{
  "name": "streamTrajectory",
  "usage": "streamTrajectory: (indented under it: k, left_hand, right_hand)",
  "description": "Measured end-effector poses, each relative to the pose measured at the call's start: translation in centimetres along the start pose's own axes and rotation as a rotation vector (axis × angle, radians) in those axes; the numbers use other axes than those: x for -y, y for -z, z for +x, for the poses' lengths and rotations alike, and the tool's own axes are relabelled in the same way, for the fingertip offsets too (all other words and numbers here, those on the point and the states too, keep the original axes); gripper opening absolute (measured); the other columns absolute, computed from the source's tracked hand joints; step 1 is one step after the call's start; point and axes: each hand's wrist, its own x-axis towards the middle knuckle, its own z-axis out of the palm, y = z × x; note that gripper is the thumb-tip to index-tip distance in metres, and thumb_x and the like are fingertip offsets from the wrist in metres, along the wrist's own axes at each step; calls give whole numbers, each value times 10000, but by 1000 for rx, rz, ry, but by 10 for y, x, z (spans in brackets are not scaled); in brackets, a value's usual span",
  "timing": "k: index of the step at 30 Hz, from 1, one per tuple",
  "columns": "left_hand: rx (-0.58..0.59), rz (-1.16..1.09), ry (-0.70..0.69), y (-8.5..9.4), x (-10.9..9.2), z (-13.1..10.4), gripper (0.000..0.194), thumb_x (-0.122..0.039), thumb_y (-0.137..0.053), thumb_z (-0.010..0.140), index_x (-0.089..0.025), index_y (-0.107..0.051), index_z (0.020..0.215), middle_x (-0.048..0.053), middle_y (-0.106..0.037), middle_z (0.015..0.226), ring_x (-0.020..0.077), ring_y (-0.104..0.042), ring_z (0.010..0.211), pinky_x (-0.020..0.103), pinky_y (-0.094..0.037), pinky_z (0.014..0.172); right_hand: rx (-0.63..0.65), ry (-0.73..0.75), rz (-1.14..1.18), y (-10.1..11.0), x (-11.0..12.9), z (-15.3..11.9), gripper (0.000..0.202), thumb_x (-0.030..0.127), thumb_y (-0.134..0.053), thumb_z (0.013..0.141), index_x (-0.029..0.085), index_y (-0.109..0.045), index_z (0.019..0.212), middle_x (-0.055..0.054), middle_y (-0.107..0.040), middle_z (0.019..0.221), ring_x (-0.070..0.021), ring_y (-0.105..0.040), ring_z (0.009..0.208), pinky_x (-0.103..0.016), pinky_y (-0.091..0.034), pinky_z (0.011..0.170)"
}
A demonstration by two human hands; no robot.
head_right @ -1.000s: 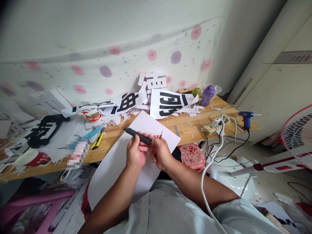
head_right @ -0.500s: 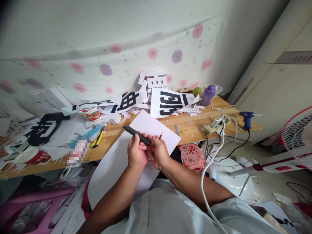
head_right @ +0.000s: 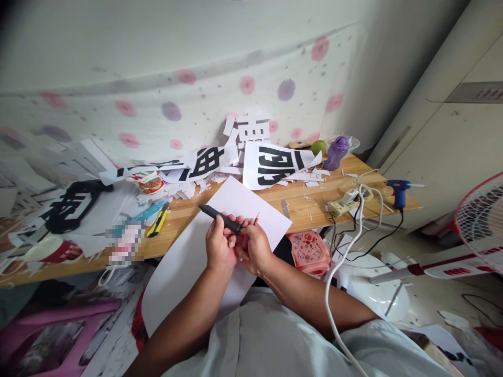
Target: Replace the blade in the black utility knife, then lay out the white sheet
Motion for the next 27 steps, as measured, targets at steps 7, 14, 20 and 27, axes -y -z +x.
streamTrajectory:
  k: [7,14,20,27]
  left_hand:
    - [23,-47,-21,-6,-3,-2,462,-562,-872,872,-223,-627,1069,28,-703,916,257,-801,938,188,-490,490]
    - [38,-56,-22,-7,-5,-5,461,-580,-881,858,-221,-633,1007,20,-711,855,272,-807,943,284,-616,640]
    - [32,-7,-21,-5,-6,-4,491,-555,-902,839,-221,-626,1070,46,-748,928,237,-807,854,162,-433,413]
    - [83,66,-6,-2,-5,-3,489,-551,-867,870,-218,-618,1129,62,-756,953,233,-795,802,170,-451,407]
  right_hand:
    - [55,11,57,-3,2,-1,226,231,-624,691,237,-487,870,-47,-781,757,-91,-453,325,-158,-183,263]
    - [68,-34,66,-1,3,-2,217,241,-661,712,226,-525,880,-69,-788,806,-116,-571,411,-151,-208,260]
    - [92,-94,31,3,10,3,155,245,-622,705,210,-564,845,-30,-706,716,-110,-545,424,-148,-187,251]
    - [82,-133,6,11,14,3,164,225,-626,735,171,-614,890,-35,-701,729,-90,-508,427,-134,-197,257]
